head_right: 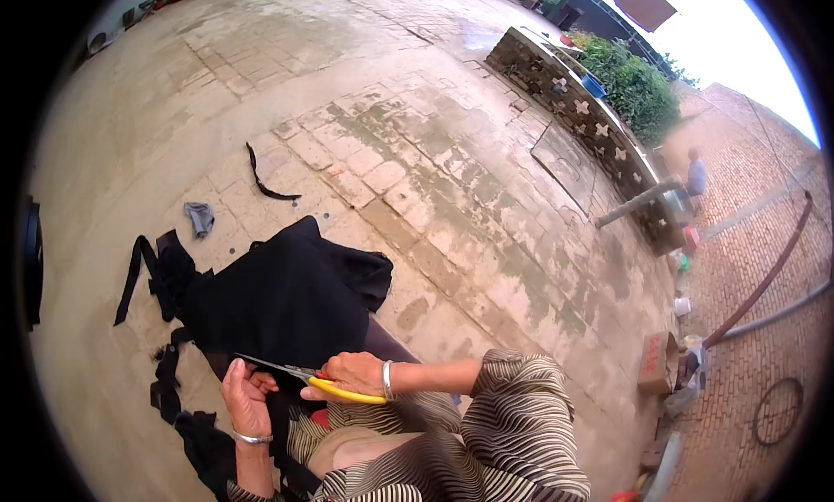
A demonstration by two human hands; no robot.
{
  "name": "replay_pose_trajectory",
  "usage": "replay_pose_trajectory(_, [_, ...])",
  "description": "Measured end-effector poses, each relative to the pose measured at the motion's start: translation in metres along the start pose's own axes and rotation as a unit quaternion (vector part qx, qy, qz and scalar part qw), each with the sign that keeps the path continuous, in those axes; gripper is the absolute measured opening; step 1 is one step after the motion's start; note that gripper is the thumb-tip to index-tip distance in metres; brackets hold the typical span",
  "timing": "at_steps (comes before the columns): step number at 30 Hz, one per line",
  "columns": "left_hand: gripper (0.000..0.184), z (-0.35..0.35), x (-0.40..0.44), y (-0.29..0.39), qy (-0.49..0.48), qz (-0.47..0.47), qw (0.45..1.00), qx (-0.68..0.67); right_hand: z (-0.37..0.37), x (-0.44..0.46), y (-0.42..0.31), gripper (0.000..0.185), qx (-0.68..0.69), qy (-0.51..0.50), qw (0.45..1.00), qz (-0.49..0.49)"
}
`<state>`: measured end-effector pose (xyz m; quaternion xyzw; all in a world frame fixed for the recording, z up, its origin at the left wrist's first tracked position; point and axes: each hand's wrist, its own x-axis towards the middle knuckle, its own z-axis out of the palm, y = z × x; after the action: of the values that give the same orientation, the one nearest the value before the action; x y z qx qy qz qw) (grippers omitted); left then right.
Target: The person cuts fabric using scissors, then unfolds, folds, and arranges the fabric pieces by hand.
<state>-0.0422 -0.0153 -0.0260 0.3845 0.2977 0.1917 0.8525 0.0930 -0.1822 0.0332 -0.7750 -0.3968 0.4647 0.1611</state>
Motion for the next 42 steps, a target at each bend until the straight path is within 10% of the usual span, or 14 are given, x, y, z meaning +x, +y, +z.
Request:
replay_pose_trajectory(26, [0.010, -0.010, 0.006, -0.021, 0.029, -0.029, 0.993, 0.107, 0.033, 0.004, 0.020, 0.077, -0.054, 0.137, 0.989, -0.035])
replay_pose_trajectory(42, [0.014, -0.003, 0.006, -0.016, -0.012, 0.013, 0.997, 0.081, 0.020, 0.005, 0.019, 0.076, 0.053, -0.018, 0.998, -0.031])
